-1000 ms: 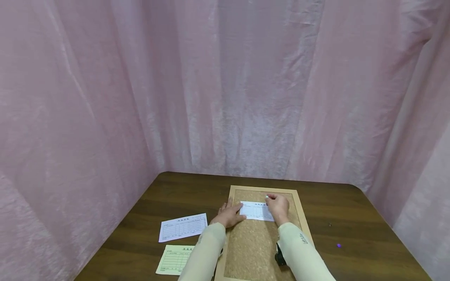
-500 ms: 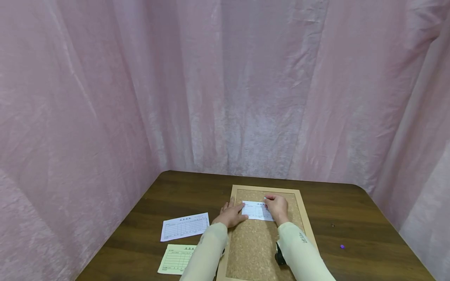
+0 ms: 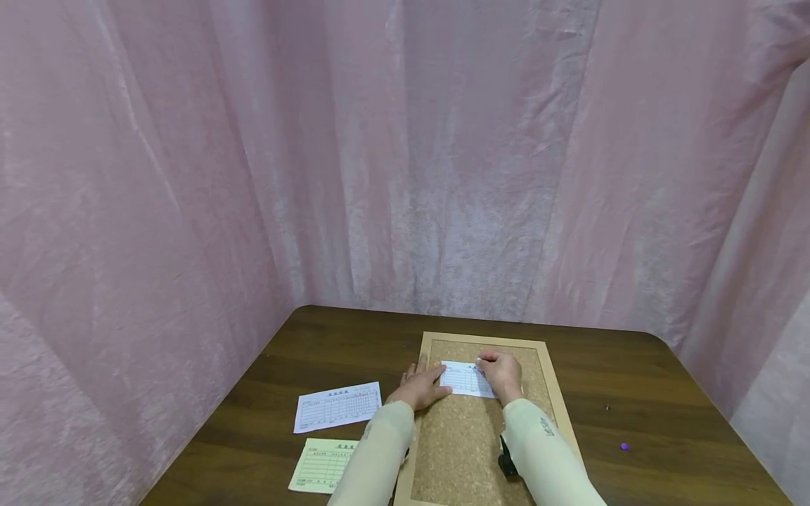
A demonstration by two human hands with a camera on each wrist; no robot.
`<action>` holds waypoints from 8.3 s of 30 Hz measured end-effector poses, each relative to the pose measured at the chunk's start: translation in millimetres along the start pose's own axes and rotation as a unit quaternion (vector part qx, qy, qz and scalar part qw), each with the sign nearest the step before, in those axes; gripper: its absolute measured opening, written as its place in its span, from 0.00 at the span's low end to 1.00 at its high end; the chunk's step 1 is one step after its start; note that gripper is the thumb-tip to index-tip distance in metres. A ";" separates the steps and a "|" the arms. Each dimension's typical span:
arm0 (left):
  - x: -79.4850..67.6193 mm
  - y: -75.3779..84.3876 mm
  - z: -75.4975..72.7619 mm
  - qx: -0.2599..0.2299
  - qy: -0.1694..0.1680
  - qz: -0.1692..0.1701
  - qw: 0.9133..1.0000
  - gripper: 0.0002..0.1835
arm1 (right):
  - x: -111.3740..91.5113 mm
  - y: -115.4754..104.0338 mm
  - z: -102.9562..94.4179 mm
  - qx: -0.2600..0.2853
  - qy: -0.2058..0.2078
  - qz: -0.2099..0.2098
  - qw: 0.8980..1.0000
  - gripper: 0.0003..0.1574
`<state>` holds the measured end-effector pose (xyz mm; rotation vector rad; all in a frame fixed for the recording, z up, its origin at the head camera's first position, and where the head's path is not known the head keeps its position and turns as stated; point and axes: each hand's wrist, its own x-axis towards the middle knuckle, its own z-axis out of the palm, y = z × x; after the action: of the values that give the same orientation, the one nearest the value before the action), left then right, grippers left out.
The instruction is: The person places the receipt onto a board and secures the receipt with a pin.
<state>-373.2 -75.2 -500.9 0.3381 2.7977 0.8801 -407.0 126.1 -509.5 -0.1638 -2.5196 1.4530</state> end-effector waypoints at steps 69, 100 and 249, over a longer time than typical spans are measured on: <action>2.6 0.2 2.1 0.025 0.005 -0.009 1.000 0.32 | 0.9 -11.5 -5.5 -0.120 -0.049 0.009 0.992 0.06; 1.8 1.3 2.2 0.023 0.001 -0.017 1.000 0.32 | 6.0 -0.2 -10.7 -0.077 -0.084 0.022 0.993 0.10; 4.4 -2.2 6.1 0.004 0.005 -0.027 1.000 0.33 | 8.9 -6.3 -12.6 -0.110 -0.080 0.034 0.990 0.10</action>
<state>-376.2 -72.5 -507.6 0.2580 2.8047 0.8617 -412.4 135.3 -496.7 -0.1764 -2.8294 1.2532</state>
